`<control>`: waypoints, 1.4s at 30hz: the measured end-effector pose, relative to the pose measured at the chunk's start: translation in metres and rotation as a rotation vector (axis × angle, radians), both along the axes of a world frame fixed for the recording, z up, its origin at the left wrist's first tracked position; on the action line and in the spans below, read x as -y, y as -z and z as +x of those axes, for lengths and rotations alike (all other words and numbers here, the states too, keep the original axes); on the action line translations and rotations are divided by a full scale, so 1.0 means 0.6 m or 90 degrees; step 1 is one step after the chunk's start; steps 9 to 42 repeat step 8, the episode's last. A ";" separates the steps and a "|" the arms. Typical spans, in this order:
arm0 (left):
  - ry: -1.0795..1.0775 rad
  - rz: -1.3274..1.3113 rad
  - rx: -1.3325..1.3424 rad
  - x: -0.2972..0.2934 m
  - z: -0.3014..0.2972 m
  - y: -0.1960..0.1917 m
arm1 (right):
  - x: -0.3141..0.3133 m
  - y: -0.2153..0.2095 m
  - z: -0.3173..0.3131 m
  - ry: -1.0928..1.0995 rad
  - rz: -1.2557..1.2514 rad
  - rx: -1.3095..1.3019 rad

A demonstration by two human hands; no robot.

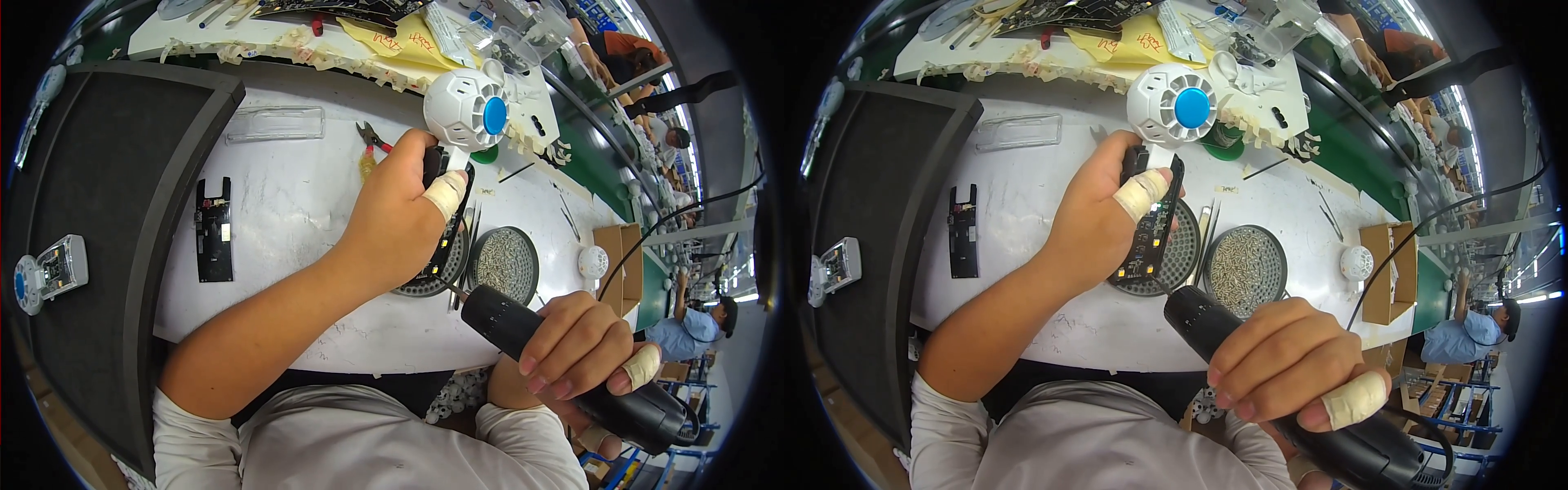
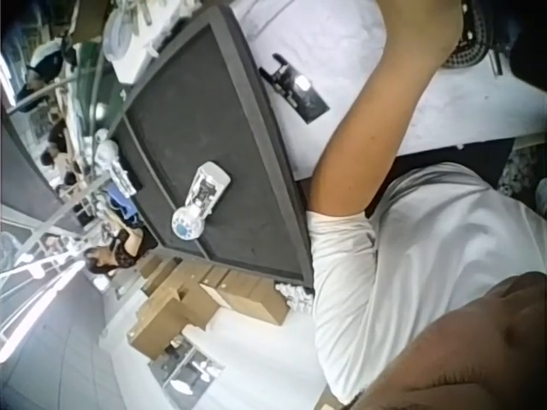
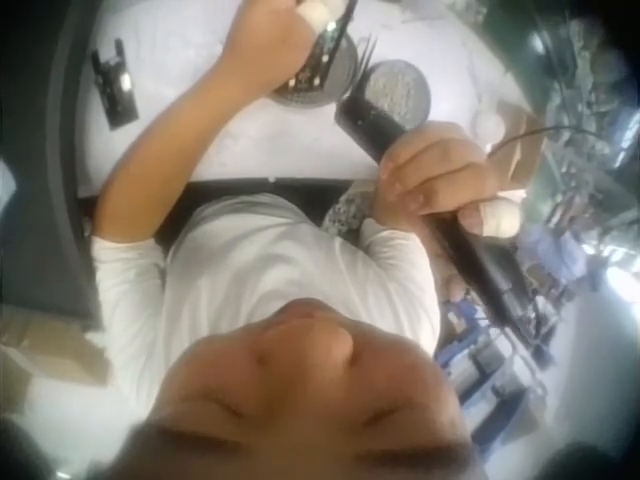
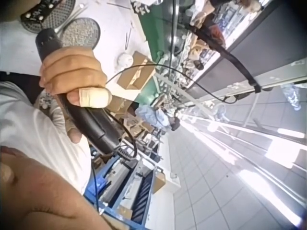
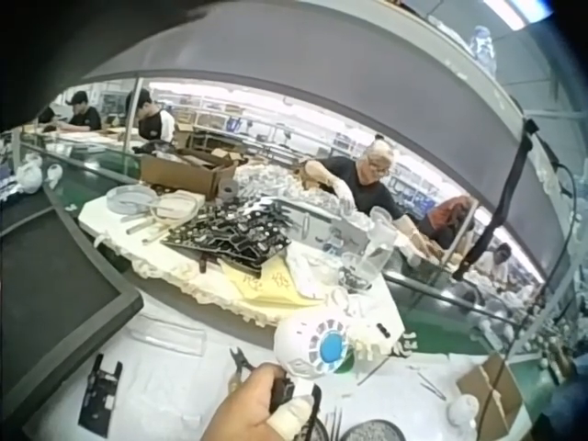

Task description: Assemble plastic housings for electronic components using a heat gun and hand assembly tools.

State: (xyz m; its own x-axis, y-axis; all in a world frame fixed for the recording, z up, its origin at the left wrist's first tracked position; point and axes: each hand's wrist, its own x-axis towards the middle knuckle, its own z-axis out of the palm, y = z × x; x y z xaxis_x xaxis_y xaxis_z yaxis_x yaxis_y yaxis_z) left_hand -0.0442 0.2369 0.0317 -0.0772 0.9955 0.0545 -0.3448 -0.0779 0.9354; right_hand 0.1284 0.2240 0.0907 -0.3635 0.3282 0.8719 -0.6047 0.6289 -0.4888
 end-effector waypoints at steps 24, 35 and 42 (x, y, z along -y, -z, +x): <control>-0.072 0.064 -0.142 0.000 -0.004 -0.002 | 0.005 0.006 -0.006 0.047 0.023 -0.005; -0.072 0.064 -0.142 0.000 -0.004 -0.002 | 0.005 0.006 -0.006 0.047 0.023 -0.005; -0.072 0.064 -0.142 0.000 -0.004 -0.002 | 0.005 0.006 -0.006 0.047 0.023 -0.005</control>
